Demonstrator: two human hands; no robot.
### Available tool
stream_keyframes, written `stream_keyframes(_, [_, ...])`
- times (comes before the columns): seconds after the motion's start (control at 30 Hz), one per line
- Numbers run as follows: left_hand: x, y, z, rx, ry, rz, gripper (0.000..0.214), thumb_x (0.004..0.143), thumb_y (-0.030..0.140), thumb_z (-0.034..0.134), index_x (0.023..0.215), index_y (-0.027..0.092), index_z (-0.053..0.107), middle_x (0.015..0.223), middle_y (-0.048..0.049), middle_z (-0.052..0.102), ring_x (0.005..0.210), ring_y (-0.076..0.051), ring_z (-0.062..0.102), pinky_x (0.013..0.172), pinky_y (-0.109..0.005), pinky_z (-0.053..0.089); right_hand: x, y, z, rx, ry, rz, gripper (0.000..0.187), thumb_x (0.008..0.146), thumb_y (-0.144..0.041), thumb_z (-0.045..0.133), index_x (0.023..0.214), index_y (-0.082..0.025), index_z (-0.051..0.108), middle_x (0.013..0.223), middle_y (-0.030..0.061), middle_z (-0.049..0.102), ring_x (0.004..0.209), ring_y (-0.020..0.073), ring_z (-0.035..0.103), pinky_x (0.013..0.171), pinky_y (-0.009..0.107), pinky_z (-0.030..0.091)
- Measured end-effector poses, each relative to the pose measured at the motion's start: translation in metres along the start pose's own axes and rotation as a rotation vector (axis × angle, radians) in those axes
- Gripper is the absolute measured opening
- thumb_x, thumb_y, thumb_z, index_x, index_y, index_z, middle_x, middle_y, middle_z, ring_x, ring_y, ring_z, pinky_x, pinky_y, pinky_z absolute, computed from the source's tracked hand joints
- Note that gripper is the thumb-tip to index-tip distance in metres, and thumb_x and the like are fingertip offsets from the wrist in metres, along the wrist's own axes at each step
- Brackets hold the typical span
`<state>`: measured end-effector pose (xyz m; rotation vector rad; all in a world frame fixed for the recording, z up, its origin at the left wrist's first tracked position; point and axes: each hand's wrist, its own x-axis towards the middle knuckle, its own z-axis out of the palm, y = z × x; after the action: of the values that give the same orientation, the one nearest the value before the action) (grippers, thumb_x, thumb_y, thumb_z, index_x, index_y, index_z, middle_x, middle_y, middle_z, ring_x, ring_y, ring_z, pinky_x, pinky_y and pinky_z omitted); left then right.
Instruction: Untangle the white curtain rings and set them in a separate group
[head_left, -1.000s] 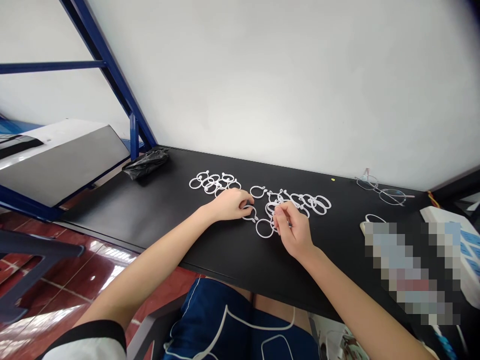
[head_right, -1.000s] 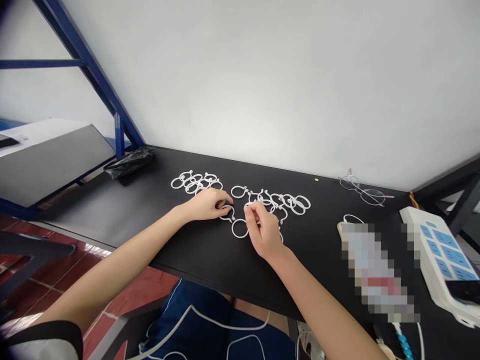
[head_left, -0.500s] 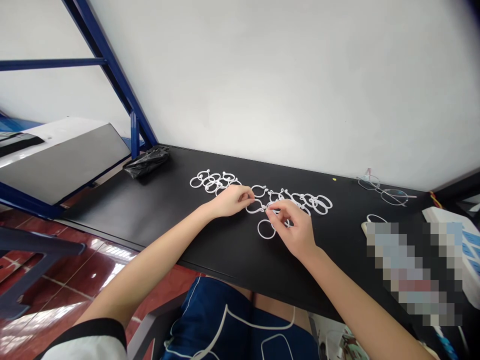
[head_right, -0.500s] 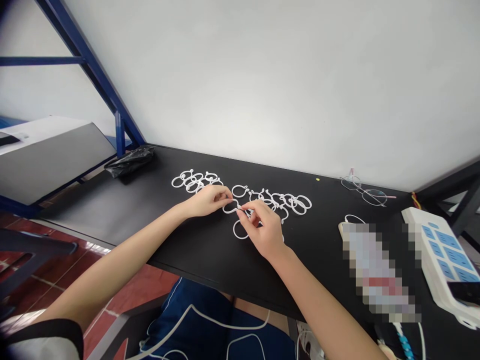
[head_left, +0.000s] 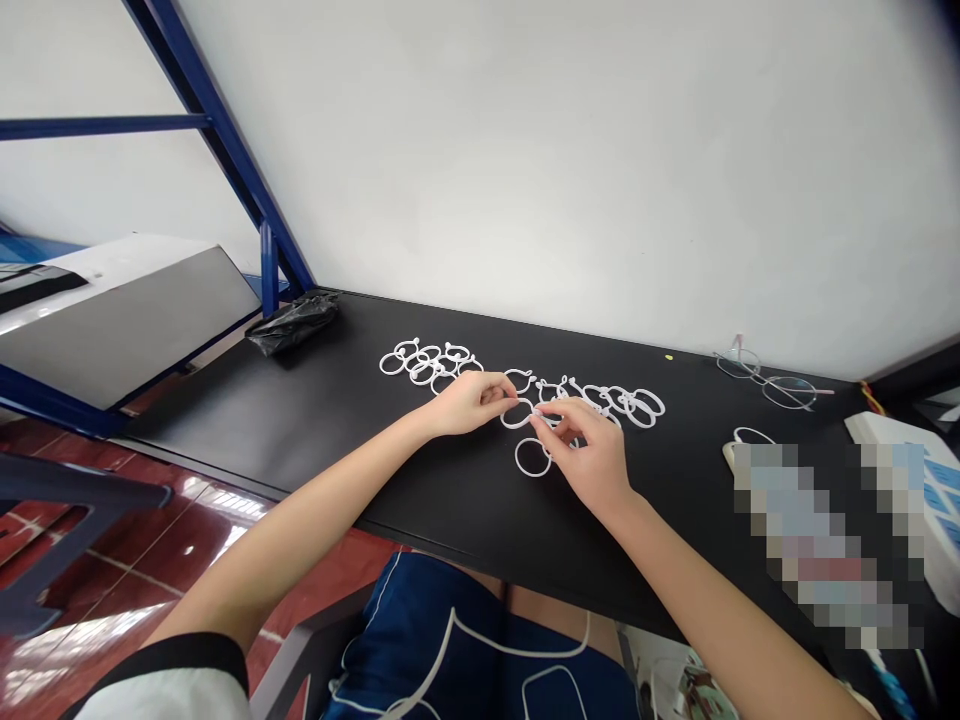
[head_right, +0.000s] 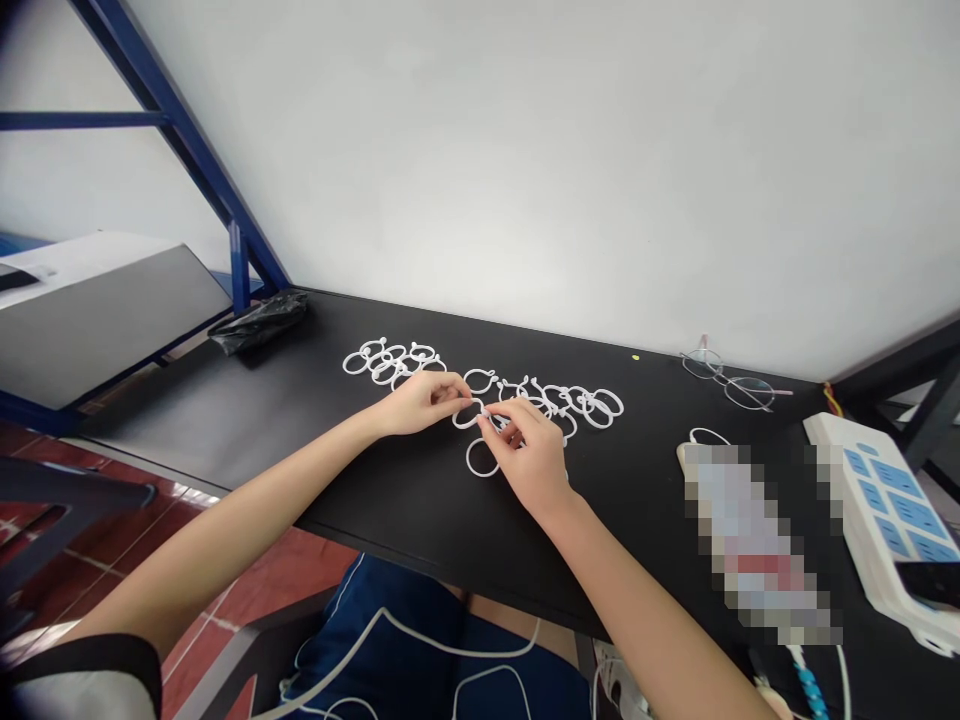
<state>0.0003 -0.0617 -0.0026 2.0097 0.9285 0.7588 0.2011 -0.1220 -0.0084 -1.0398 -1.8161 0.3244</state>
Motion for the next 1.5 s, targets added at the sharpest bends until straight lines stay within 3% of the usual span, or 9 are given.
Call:
stream_keyframes(0.2, [-0.001, 0.0, 0.0, -0.036, 0.025, 0.0, 0.027, 0.09, 0.039, 0.058, 0.088, 0.013, 0.064, 0.053, 0.0077, 0.04, 0.048, -0.006, 0.033, 0.05, -0.02, 0.029, 0.0, 0.001, -0.001, 0.008, -0.02, 0.08, 0.009, 0.09, -0.026, 0.063, 0.087, -0.02, 0.069, 0.076, 0.0017, 0.069, 0.049, 0.011, 0.06, 0.053, 0.027, 0.051])
stream_keyframes(0.4, [-0.001, 0.007, -0.001, -0.136, -0.057, -0.04, 0.042, 0.087, 0.05, 0.06, 0.106, 0.013, 0.067, 0.071, 0.0006, 0.058, 0.053, -0.006, 0.04, 0.049, -0.02, 0.031, 0.001, -0.001, -0.004, 0.123, 0.044, 0.219, 0.012, 0.089, -0.032, 0.066, 0.087, -0.021, 0.068, 0.072, 0.0005, 0.068, 0.049, 0.0124, 0.062, 0.051, 0.027, 0.051])
stream_keyframes(0.5, [-0.001, 0.009, -0.002, -0.2, -0.11, -0.033, 0.047, 0.083, 0.048, 0.067, 0.114, 0.013, 0.065, 0.071, 0.0013, 0.058, 0.051, -0.005, 0.036, 0.047, -0.02, 0.028, 0.003, -0.003, -0.005, 0.196, 0.096, 0.282, 0.013, 0.087, -0.034, 0.068, 0.085, -0.021, 0.068, 0.064, -0.0009, 0.065, 0.047, 0.013, 0.061, 0.049, 0.027, 0.049])
stream_keyframes(0.7, [-0.001, 0.01, -0.003, -0.265, -0.063, 0.005, 0.042, 0.082, 0.04, 0.069, 0.11, 0.01, 0.069, 0.069, 0.0016, 0.054, 0.054, -0.006, 0.036, 0.049, -0.021, 0.028, 0.004, -0.004, -0.004, 0.265, 0.101, 0.345, 0.017, 0.085, -0.037, 0.07, 0.084, -0.02, 0.067, 0.067, -0.0004, 0.066, 0.046, 0.0115, 0.06, 0.046, 0.025, 0.048])
stream_keyframes(1.1, [-0.001, 0.013, -0.005, -0.31, -0.031, 0.012, 0.036, 0.078, 0.04, 0.073, 0.095, 0.008, 0.074, 0.065, 0.0005, 0.054, 0.054, -0.006, 0.04, 0.049, -0.021, 0.031, 0.0, -0.005, -0.004, 0.254, -0.067, 0.274, 0.03, 0.099, -0.043, 0.047, 0.079, -0.021, 0.052, 0.054, -0.0051, 0.052, 0.041, 0.0079, 0.046, 0.042, 0.022, 0.038])
stream_keyframes(1.5, [-0.001, 0.015, -0.007, -0.347, -0.026, 0.024, 0.033, 0.072, 0.037, 0.076, 0.089, 0.009, 0.076, 0.064, -0.0003, 0.057, 0.054, -0.007, 0.041, 0.05, -0.022, 0.031, -0.003, -0.003, -0.005, 0.214, -0.172, 0.201, 0.029, 0.102, -0.04, 0.038, 0.081, -0.022, 0.047, 0.055, -0.0057, 0.05, 0.044, 0.0093, 0.045, 0.048, 0.024, 0.038])
